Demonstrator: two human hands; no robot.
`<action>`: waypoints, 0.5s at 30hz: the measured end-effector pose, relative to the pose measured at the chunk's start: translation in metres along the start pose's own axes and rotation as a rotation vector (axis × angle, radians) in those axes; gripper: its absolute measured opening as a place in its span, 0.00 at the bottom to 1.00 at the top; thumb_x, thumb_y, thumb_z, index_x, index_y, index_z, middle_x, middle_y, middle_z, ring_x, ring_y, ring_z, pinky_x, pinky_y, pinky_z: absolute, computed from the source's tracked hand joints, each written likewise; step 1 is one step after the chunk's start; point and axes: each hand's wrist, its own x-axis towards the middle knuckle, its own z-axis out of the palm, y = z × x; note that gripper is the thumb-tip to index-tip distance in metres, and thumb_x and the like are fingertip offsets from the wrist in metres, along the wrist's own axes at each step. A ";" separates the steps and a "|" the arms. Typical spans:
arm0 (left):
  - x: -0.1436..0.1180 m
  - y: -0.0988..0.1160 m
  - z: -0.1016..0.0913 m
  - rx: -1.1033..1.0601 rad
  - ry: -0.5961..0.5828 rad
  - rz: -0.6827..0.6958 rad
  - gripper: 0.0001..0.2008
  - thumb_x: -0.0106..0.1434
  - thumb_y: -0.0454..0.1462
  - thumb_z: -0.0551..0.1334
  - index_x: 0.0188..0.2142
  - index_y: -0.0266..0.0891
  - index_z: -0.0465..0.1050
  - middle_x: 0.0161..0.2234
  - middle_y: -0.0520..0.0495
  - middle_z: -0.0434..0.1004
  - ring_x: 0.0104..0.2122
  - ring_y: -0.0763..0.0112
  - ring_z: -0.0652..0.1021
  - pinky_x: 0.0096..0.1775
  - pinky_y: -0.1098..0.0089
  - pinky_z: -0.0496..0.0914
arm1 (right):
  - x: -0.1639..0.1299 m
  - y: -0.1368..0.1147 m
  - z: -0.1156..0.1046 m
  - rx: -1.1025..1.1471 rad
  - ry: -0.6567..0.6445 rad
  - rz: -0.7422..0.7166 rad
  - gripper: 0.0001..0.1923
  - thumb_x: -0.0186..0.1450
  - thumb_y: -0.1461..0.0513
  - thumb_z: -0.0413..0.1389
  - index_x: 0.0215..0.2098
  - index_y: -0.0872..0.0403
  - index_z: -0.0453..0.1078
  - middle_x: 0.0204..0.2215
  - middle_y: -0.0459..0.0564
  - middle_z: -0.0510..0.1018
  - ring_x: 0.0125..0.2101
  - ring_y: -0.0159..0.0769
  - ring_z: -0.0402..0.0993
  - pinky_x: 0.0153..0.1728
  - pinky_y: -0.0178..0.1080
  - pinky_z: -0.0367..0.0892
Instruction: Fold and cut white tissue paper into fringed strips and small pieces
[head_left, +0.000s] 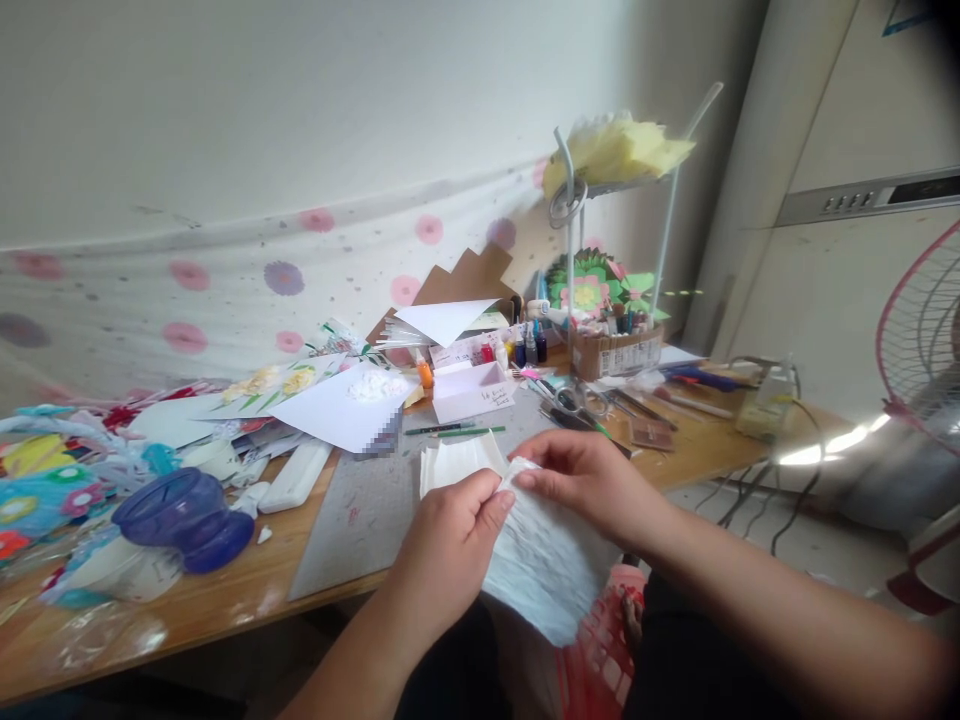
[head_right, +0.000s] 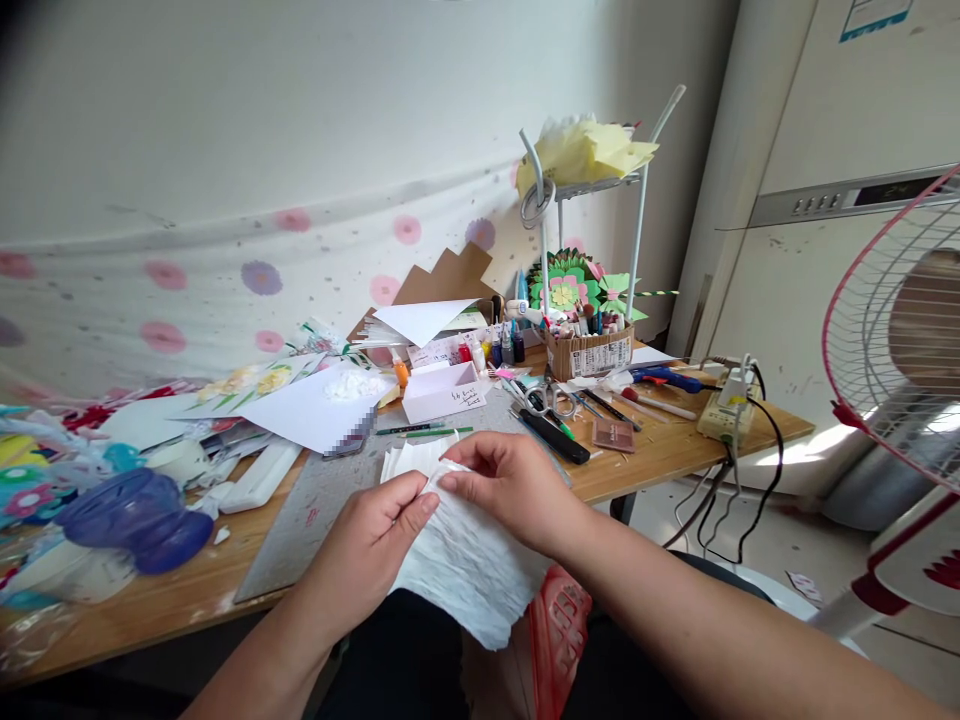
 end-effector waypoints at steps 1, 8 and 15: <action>0.000 -0.001 0.000 0.009 0.000 0.000 0.17 0.64 0.46 0.48 0.23 0.40 0.52 0.20 0.57 0.56 0.22 0.76 0.60 0.25 0.73 0.53 | 0.001 -0.001 0.001 0.003 0.001 0.016 0.11 0.54 0.57 0.60 0.29 0.57 0.69 0.25 0.45 0.72 0.26 0.31 0.66 0.29 0.34 0.62; -0.002 -0.014 -0.001 0.108 -0.005 -0.040 0.17 0.63 0.46 0.49 0.22 0.41 0.49 0.19 0.57 0.56 0.22 0.75 0.60 0.24 0.72 0.52 | 0.007 -0.001 0.007 -0.131 0.050 -0.034 0.11 0.58 0.58 0.55 0.24 0.56 0.63 0.21 0.43 0.66 0.23 0.29 0.61 0.24 0.31 0.57; -0.014 -0.036 -0.006 0.050 -0.080 -0.120 0.18 0.61 0.48 0.50 0.22 0.40 0.52 0.20 0.56 0.57 0.22 0.75 0.61 0.24 0.73 0.53 | 0.010 0.010 0.007 -0.570 0.080 -0.171 0.08 0.63 0.59 0.49 0.28 0.53 0.60 0.22 0.44 0.68 0.23 0.31 0.63 0.26 0.33 0.56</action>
